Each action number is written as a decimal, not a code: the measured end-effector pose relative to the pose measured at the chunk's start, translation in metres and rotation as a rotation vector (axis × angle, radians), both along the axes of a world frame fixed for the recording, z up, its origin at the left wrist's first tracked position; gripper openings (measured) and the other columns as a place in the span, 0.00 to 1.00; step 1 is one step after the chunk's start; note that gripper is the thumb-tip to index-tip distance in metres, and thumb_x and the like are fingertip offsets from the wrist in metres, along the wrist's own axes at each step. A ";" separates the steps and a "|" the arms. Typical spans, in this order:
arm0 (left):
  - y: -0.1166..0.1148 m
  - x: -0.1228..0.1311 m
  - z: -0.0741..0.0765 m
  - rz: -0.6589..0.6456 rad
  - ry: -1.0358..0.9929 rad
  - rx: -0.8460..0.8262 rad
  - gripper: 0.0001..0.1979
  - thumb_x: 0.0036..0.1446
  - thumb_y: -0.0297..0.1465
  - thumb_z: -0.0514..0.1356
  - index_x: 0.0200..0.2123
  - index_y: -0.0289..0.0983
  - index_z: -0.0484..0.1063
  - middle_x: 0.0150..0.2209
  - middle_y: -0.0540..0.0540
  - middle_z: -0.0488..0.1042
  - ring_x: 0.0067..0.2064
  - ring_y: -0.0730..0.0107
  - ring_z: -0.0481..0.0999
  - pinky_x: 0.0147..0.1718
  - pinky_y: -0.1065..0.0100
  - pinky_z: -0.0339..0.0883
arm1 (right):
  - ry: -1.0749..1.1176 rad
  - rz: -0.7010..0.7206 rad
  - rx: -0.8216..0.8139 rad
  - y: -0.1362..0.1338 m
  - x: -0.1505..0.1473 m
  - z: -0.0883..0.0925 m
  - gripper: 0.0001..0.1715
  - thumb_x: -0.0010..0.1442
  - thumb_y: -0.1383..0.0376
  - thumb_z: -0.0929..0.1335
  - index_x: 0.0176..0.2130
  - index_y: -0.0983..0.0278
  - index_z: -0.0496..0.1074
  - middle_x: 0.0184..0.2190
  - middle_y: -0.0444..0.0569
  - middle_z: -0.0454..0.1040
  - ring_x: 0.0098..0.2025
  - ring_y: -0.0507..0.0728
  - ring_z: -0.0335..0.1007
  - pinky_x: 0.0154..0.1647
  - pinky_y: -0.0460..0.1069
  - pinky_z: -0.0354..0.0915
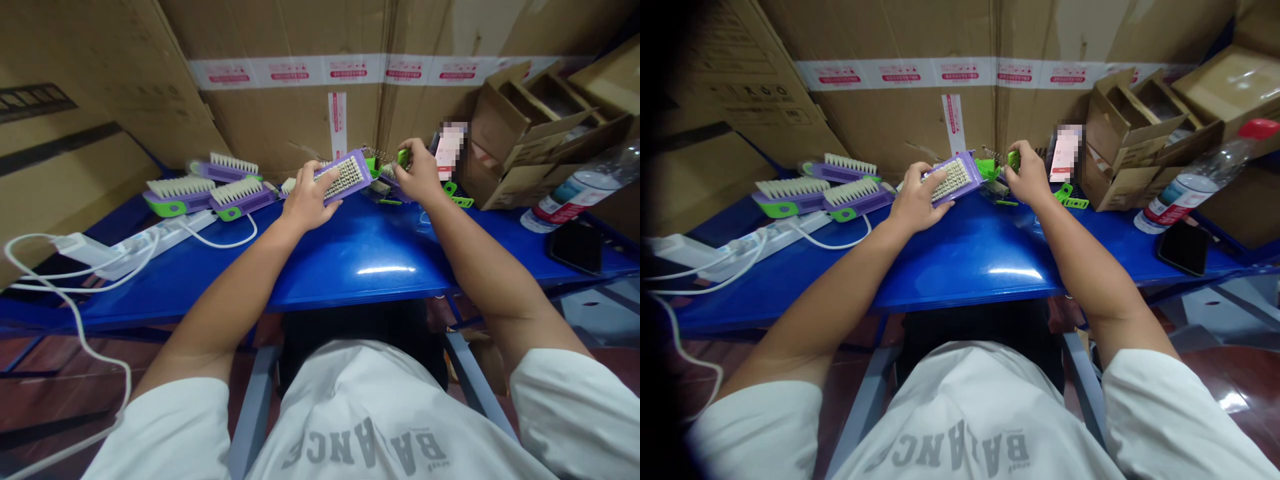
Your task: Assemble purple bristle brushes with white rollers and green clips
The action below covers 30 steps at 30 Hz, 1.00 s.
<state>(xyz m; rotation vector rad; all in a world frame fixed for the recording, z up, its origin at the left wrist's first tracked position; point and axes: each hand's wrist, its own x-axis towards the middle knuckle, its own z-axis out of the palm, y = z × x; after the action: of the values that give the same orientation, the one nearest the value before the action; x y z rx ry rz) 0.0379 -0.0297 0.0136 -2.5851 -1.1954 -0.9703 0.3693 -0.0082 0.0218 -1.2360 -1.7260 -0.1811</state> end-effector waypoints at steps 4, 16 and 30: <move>-0.004 0.000 0.004 0.025 0.021 -0.039 0.34 0.67 0.36 0.72 0.71 0.48 0.66 0.72 0.36 0.64 0.74 0.39 0.68 0.74 0.33 0.67 | 0.013 0.002 0.000 -0.002 0.000 0.000 0.31 0.72 0.39 0.70 0.59 0.57 0.72 0.53 0.58 0.82 0.56 0.72 0.80 0.65 0.73 0.76; -0.006 0.000 0.005 0.070 0.050 -0.018 0.34 0.68 0.37 0.71 0.73 0.46 0.66 0.72 0.37 0.63 0.72 0.40 0.68 0.72 0.37 0.71 | -0.075 -0.081 0.000 -0.003 -0.001 0.002 0.30 0.76 0.42 0.67 0.65 0.57 0.71 0.62 0.63 0.81 0.65 0.74 0.78 0.72 0.74 0.73; -0.002 -0.001 0.000 0.049 -0.013 -0.024 0.37 0.65 0.40 0.75 0.72 0.48 0.66 0.72 0.36 0.66 0.72 0.35 0.70 0.69 0.35 0.72 | -0.015 -0.071 -0.050 0.017 0.015 -0.009 0.37 0.74 0.43 0.66 0.71 0.59 0.70 0.70 0.64 0.79 0.73 0.77 0.75 0.76 0.77 0.70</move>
<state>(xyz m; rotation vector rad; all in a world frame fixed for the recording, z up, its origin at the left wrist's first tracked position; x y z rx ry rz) 0.0374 -0.0315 0.0131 -2.5589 -1.2754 -0.9700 0.3841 0.0091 0.0129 -1.3361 -1.7097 -0.1907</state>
